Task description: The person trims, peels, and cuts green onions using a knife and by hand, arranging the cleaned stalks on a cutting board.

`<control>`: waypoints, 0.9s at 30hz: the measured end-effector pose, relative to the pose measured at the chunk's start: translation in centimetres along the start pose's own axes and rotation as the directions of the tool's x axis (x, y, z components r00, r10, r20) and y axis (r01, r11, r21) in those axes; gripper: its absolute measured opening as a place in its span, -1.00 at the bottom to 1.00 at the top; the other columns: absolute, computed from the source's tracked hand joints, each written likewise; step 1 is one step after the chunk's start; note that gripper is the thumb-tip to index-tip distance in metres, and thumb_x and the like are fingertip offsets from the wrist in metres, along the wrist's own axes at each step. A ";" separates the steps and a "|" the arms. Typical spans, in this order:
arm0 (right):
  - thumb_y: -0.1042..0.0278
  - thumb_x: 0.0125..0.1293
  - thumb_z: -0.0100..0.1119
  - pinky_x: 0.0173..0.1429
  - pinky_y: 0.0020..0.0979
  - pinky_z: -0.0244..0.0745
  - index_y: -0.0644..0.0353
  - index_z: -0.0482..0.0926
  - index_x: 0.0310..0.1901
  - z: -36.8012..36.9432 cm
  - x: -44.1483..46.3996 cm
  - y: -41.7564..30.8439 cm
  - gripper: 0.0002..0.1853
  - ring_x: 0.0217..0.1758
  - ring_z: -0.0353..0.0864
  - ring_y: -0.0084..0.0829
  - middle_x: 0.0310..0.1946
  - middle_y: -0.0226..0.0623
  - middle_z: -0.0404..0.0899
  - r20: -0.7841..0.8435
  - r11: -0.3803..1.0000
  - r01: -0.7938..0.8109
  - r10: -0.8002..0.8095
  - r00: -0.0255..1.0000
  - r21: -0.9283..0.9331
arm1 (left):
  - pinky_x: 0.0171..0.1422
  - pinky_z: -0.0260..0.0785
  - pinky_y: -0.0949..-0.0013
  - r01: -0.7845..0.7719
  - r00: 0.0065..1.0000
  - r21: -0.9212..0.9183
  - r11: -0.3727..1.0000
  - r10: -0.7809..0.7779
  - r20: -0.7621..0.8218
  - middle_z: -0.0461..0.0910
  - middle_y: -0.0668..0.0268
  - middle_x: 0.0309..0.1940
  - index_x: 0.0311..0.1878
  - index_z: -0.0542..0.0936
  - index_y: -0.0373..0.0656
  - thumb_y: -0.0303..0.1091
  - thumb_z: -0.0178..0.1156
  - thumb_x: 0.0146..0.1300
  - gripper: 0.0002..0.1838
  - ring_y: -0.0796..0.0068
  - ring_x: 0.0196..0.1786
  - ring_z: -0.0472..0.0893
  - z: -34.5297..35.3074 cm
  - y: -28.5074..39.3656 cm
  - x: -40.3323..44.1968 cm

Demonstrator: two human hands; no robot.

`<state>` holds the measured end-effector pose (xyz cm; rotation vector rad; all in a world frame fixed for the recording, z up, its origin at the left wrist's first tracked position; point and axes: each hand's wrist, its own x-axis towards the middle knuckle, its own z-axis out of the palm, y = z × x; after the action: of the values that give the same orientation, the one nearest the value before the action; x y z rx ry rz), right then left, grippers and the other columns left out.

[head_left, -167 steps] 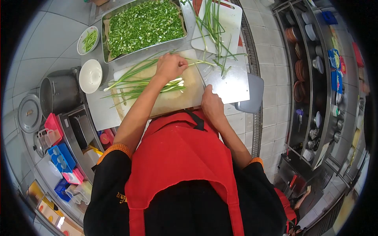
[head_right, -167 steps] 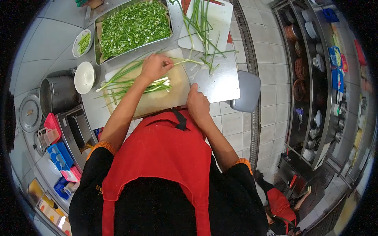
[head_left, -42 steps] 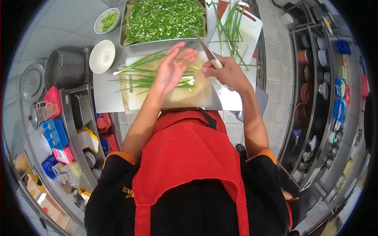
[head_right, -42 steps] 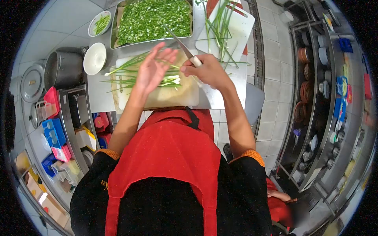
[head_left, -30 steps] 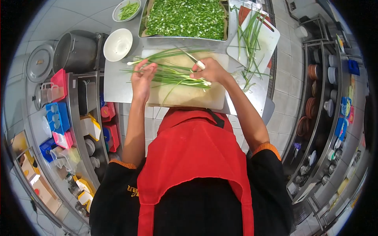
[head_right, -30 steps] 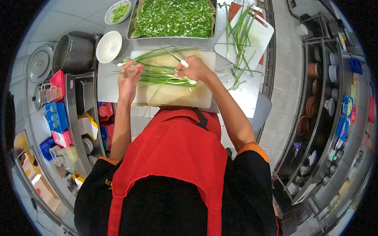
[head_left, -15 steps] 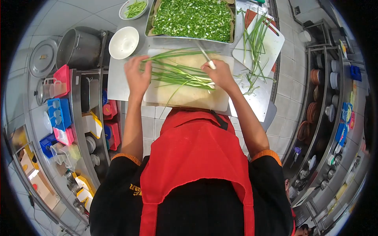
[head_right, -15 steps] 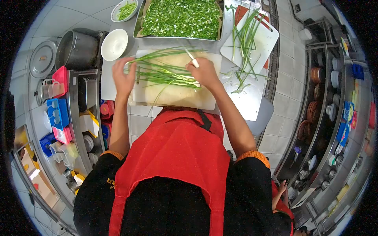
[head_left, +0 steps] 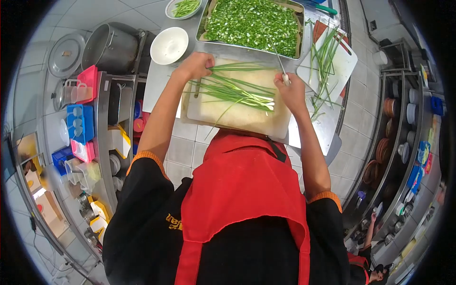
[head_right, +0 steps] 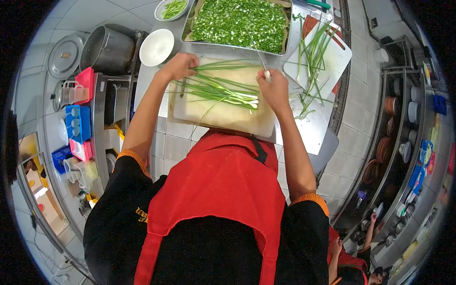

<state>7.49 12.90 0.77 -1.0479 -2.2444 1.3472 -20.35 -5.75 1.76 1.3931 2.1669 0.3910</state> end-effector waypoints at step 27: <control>0.41 0.30 0.19 -0.24 -0.62 0.33 0.29 0.62 -0.19 -4.2 -4.9 -10.4 -0.85 -0.35 0.42 -0.73 -0.41 -0.52 0.57 0.077 0.877 -0.069 0.037 0.996 0.475 | 0.17 0.54 0.20 -0.230 0.967 -0.973 0.027 -0.102 -0.232 0.61 0.13 -0.07 -0.06 0.49 -0.19 -0.41 0.07 0.39 -0.87 0.18 0.07 0.62 -7.9 12.5 -6.4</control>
<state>8.88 8.98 12.29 -0.8957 -1.7825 1.8568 -13.44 -5.87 16.30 0.4938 1.1761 1.8200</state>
